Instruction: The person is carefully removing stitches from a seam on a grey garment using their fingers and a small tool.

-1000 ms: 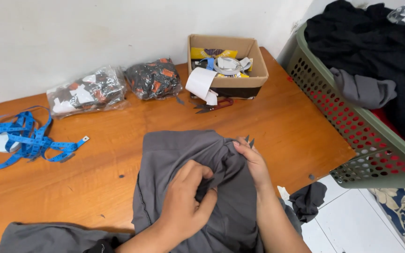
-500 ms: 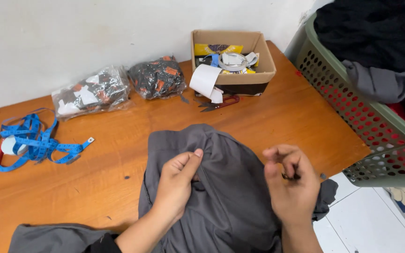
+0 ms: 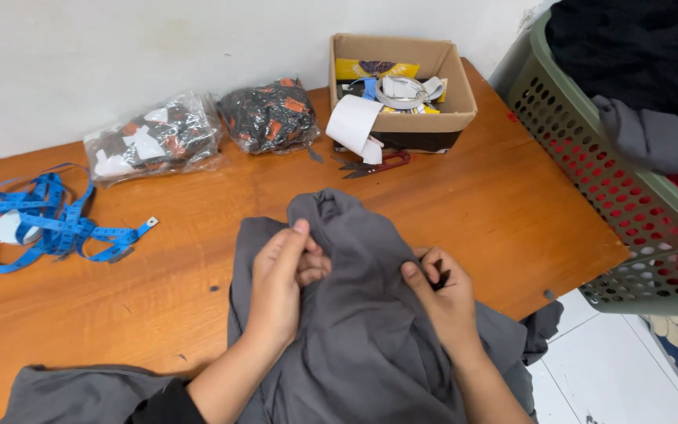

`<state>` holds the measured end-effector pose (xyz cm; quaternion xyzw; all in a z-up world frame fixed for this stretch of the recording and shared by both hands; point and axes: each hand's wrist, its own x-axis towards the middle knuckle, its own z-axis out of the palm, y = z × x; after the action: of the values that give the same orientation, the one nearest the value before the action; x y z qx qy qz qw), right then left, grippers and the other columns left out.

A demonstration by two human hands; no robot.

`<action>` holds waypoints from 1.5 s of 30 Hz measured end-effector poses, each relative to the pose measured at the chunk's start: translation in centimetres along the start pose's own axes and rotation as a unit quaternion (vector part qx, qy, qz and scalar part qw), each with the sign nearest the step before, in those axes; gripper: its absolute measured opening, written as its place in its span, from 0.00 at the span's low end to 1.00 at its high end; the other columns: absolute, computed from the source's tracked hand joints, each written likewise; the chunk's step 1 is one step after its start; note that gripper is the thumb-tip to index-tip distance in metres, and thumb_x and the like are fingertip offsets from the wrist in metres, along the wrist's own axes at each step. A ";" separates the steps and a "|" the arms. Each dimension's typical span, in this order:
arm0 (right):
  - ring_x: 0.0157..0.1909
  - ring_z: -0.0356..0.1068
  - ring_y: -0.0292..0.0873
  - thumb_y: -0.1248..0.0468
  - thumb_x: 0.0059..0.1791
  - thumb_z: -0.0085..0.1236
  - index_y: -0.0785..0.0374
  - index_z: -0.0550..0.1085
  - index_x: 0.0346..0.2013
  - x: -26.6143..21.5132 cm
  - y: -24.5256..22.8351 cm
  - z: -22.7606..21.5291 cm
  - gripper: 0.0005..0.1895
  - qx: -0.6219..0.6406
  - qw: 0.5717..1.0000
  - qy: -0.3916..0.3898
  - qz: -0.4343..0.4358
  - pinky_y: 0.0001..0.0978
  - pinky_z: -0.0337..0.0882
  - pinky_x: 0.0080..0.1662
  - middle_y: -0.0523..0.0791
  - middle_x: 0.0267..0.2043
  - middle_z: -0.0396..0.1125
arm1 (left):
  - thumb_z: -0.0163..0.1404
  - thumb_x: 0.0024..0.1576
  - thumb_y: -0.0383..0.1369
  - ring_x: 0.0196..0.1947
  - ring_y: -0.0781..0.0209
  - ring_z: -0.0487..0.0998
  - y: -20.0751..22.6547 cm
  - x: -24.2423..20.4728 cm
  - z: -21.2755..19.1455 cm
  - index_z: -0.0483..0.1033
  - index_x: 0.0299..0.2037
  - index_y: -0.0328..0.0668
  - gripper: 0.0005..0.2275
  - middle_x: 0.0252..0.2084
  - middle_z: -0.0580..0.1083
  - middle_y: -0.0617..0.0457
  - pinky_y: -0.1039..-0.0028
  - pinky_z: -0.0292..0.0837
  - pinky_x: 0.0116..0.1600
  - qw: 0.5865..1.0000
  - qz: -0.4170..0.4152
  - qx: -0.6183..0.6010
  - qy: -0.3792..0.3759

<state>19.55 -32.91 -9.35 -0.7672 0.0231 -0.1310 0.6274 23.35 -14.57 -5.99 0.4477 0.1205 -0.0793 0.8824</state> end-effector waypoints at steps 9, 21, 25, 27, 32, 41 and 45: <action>0.30 0.55 0.34 0.73 0.39 0.50 0.61 0.52 0.16 -0.2 -1.4 0.0 0.16 0.061 0.998 0.002 -0.032 0.18 0.57 0.34 0.49 0.40 0.65 | 0.48 0.49 0.29 0.21 0.70 0.58 -0.6 -1.0 0.6 0.63 0.14 0.33 0.13 0.24 0.60 0.58 0.83 0.54 0.25 0.883 0.195 0.413 -0.110; 0.27 0.63 0.39 0.70 0.28 0.61 0.58 0.51 0.08 -3.7 -6.6 0.6 0.23 -0.179 0.930 0.058 -0.316 0.23 0.65 0.31 0.48 0.30 0.66 | 0.44 0.54 0.28 0.20 0.74 0.53 -1.0 -0.8 -0.3 0.65 0.16 0.35 0.13 0.17 0.58 0.61 0.84 0.49 0.26 0.985 0.109 0.133 -0.024; 0.25 0.63 0.36 0.71 0.30 0.61 0.60 0.55 0.09 -2.8 -6.5 0.8 0.20 -0.209 0.940 -0.048 -0.265 0.19 0.60 0.23 0.45 0.29 0.68 | 0.43 0.55 0.30 0.22 0.75 0.54 -0.8 -0.8 -0.3 0.65 0.19 0.35 0.12 0.20 0.59 0.61 0.85 0.51 0.28 0.974 0.136 0.179 -0.028; 0.25 0.63 0.35 0.72 0.31 0.59 0.61 0.56 0.09 -2.5 -6.2 0.6 0.18 -0.212 0.938 -0.065 -0.265 0.18 0.60 0.23 0.45 0.29 0.68 | 0.42 0.55 0.30 0.22 0.74 0.54 -0.8 -0.8 -0.3 0.62 0.19 0.37 0.12 0.21 0.59 0.61 0.85 0.52 0.30 0.970 0.148 0.190 -0.031; 0.15 0.50 0.32 0.71 0.34 0.57 0.61 0.50 0.09 -2.0 -3.4 -0.8 0.23 -0.068 0.988 -0.067 -0.118 0.20 0.51 0.20 0.45 0.28 0.71 | 0.52 0.45 0.26 0.14 0.75 0.53 -0.5 -1.1 0.5 0.63 0.31 0.40 0.09 0.16 0.55 0.62 0.85 0.49 0.20 0.896 0.262 0.354 0.054; 0.30 0.68 0.39 0.80 0.33 0.53 0.56 0.49 0.11 -3.4 -2.4 -2.1 0.23 0.086 0.993 -0.002 -0.078 0.19 0.63 0.31 0.51 0.27 0.68 | 0.51 0.42 0.51 0.06 0.57 0.66 -0.8 -5.1 2.3 0.64 0.04 0.42 0.24 0.05 0.66 0.55 0.74 0.61 0.15 0.710 0.275 0.629 -0.157; 0.28 0.66 0.37 0.78 0.35 0.53 0.56 0.50 0.11 -4.1 -3.0 -1.6 0.23 0.105 0.990 0.002 -0.091 0.18 0.61 0.28 0.51 0.29 0.69 | 0.54 0.41 0.46 0.05 0.67 0.59 -0.5 -5.0 2.3 0.69 0.10 0.42 0.18 0.06 0.62 0.61 0.80 0.56 0.12 0.776 0.246 0.557 -0.162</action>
<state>14.86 -33.00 -6.87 -0.6960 -0.0596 -0.1912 0.6896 18.73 -16.50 -3.62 0.8562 -0.2039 0.0157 0.4744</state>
